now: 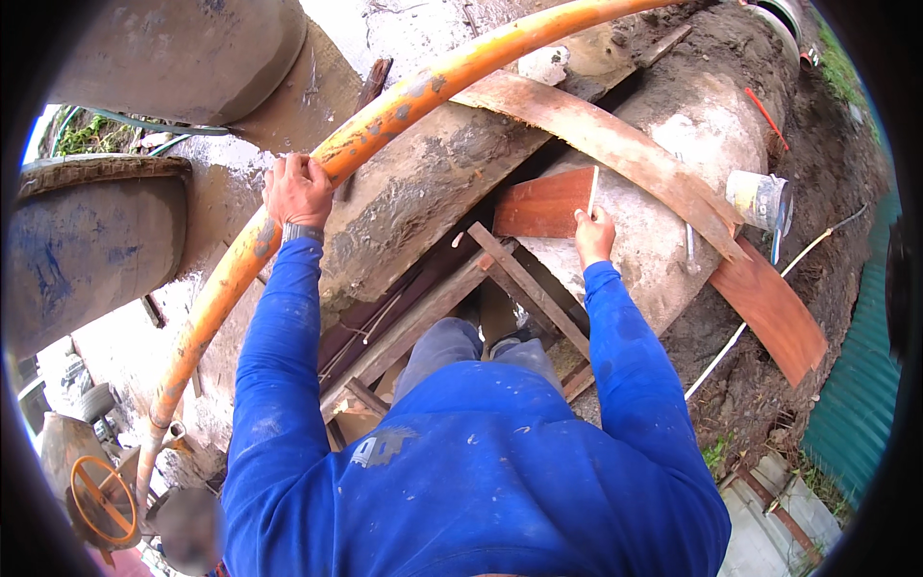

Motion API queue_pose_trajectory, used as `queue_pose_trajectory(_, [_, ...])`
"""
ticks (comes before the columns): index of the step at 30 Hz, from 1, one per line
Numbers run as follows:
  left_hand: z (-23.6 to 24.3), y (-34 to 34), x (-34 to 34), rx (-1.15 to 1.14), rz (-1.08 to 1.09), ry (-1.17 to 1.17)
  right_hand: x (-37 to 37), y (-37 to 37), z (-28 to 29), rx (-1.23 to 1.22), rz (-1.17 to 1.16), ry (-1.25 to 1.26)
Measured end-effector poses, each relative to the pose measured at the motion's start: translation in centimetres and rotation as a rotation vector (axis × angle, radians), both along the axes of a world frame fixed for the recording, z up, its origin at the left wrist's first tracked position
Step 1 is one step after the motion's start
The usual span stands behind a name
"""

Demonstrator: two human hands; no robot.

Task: The person measures a wooden plank with a tape measure, marks it, and then uses a hand saw to cut the plank. The cut piece is then placed into a gap between two large concrete pipes.

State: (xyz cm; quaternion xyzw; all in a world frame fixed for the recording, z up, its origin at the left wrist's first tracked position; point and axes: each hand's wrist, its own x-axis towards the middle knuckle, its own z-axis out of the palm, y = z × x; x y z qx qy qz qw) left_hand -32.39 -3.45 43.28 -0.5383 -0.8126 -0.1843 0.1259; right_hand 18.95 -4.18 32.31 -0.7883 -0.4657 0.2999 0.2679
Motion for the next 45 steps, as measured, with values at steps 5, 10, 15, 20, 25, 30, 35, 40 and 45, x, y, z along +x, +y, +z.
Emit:
queue_pose_trajectory(5, [-0.5,-0.1,-0.5,-0.011,0.005,0.022,-1.7,-0.8,-4.3,0.03,-0.104,0.084])
queue_pose_trajectory(10, [-0.4,0.1,-0.5,-0.043,0.011,0.023,-1.5,-0.8,-8.0,-0.095,-0.081,0.056])
queue_pose_trajectory(15, [-0.7,0.0,-0.5,-0.06,0.027,0.051,-1.4,-0.3,-10.5,-0.161,-0.02,0.071])
queue_pose_trajectory(20, [-1.4,0.2,-0.9,-0.057,0.051,0.106,-2.0,0.1,-12.0,-0.091,0.06,0.081])
queue_pose_trajectory(25, [-2.5,0.6,-1.8,-0.021,0.016,0.186,-2.1,1.5,-14.2,-0.067,0.174,0.09])
queue_pose_trajectory(30, [-3.6,0.3,-2.9,-0.034,0.038,0.22,-2.5,3.0,-15.9,-0.139,0.249,-0.02])
queue_pose_trajectory(35, [-3.6,0.2,-3.2,-0.067,0.058,0.219,-3.0,3.1,-16.5,-0.184,0.255,-0.005])
queue_pose_trajectory(40, [-3.5,0.5,-3.1,-0.074,0.045,0.217,-4.5,2.5,-17.1,-0.204,0.244,-0.03])
queue_pose_trajectory(45, [-3.4,0.3,-2.8,-0.074,0.038,0.217,-6.7,2.5,-17.5,-0.295,0.371,-0.137])
